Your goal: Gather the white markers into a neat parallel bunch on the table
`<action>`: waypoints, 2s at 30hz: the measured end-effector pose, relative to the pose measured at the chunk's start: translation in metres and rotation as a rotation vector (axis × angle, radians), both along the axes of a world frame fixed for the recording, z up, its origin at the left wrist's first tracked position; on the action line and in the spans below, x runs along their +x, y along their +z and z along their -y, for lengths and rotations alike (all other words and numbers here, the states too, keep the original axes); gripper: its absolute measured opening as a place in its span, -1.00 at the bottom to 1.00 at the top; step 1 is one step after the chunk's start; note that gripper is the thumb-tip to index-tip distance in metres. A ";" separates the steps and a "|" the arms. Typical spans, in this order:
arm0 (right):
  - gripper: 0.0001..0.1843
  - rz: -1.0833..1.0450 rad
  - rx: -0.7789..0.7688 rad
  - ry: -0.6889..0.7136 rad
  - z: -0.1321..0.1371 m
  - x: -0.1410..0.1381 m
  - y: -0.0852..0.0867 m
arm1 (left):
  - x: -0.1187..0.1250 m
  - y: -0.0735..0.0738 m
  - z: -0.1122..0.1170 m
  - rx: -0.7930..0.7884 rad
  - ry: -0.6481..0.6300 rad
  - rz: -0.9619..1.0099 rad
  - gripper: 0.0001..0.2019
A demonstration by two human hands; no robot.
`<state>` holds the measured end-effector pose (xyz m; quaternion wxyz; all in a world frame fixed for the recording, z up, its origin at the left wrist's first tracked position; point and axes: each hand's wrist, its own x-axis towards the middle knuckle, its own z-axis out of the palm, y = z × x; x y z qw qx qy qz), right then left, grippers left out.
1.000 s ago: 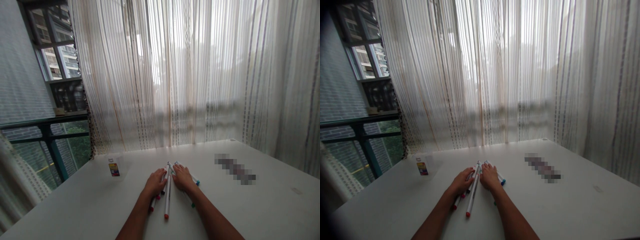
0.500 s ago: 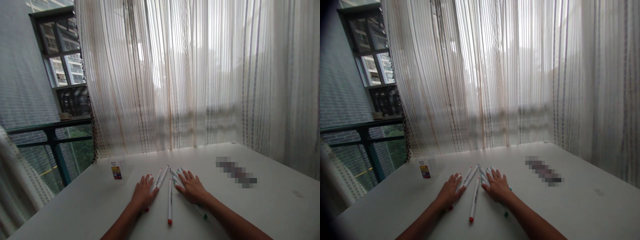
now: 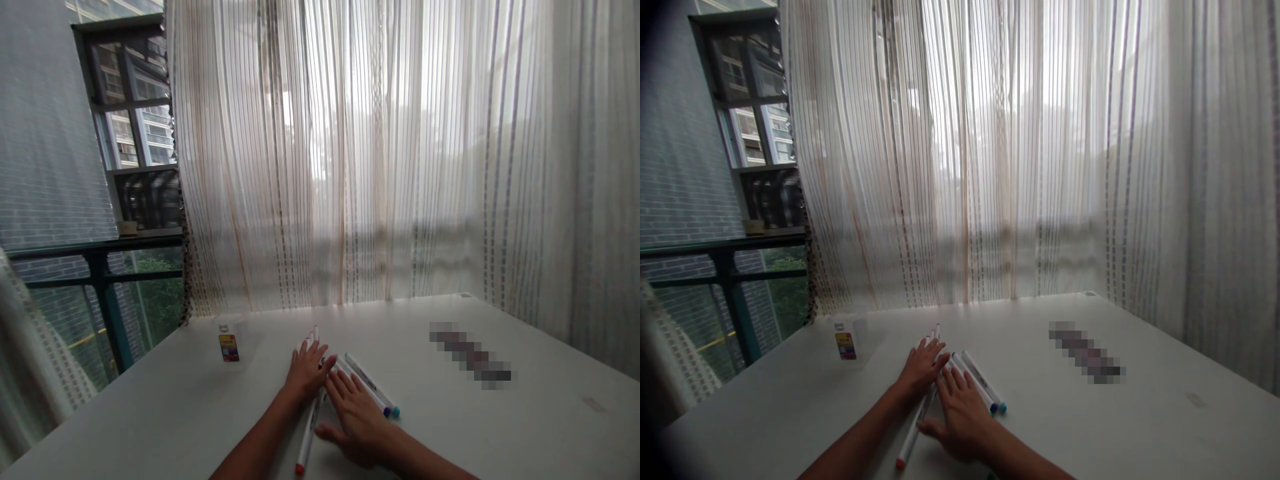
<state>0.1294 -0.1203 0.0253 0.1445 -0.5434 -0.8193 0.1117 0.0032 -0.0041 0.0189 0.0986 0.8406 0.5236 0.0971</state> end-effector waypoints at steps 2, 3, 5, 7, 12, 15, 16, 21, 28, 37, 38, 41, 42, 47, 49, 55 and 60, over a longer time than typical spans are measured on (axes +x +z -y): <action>-0.17 -0.015 0.029 -0.031 -0.007 -0.002 0.000 | 0.002 0.003 0.004 -0.015 -0.034 0.002 -0.38; -0.19 -0.021 0.045 -0.059 -0.011 -0.003 0.000 | 0.002 0.003 0.006 -0.022 -0.044 -0.002 -0.40; -0.22 -0.019 0.065 -0.129 -0.020 -0.001 -0.003 | -0.002 0.002 0.011 -0.028 -0.069 -0.016 -0.45; -0.25 -0.003 0.076 -0.191 -0.029 0.004 -0.006 | -0.008 0.000 0.020 -0.025 -0.101 -0.027 -0.47; -0.29 0.059 0.086 -0.279 -0.052 0.019 -0.012 | -0.018 -0.001 0.059 -0.038 -0.140 -0.012 -0.37; -0.30 0.052 0.072 -0.280 -0.066 0.018 -0.010 | -0.014 -0.001 0.083 -0.037 -0.166 0.013 -0.29; -0.32 0.041 0.061 -0.269 -0.071 0.015 -0.008 | -0.012 -0.003 0.089 -0.031 -0.176 0.026 -0.26; -0.49 0.006 0.028 -0.051 -0.083 0.001 -0.005 | -0.009 -0.021 0.088 0.036 -0.036 0.188 -0.26; -0.49 -0.071 0.075 0.074 -0.051 -0.005 -0.007 | -0.016 -0.030 0.050 0.153 0.046 0.500 -0.42; -0.19 0.016 0.118 -0.004 -0.003 0.032 -0.010 | 0.000 -0.006 0.004 0.071 -0.089 0.059 -0.47; -0.18 0.032 0.092 -0.041 -0.001 0.038 -0.007 | 0.001 -0.004 0.006 0.044 -0.101 0.015 -0.46; -0.16 0.081 -0.012 -0.156 -0.002 0.053 0.002 | 0.000 0.000 0.019 0.003 -0.105 -0.050 -0.43; -0.15 0.091 -0.037 -0.187 -0.005 0.056 0.004 | -0.002 0.000 0.026 -0.003 -0.099 -0.054 -0.42; -0.12 0.105 -0.047 -0.237 -0.032 0.052 0.003 | -0.017 -0.008 0.065 -0.011 -0.082 -0.028 -0.35; -0.14 0.098 -0.026 -0.228 -0.046 0.042 -0.001 | -0.021 -0.012 0.078 0.001 -0.085 -0.005 -0.30; -0.44 -0.018 0.105 -0.033 -0.069 0.006 -0.010 | -0.020 -0.020 0.090 0.087 -0.061 0.087 -0.20; -0.53 -0.250 0.104 0.049 -0.068 0.003 -0.006 | -0.014 -0.015 0.076 0.156 -0.075 0.145 -0.20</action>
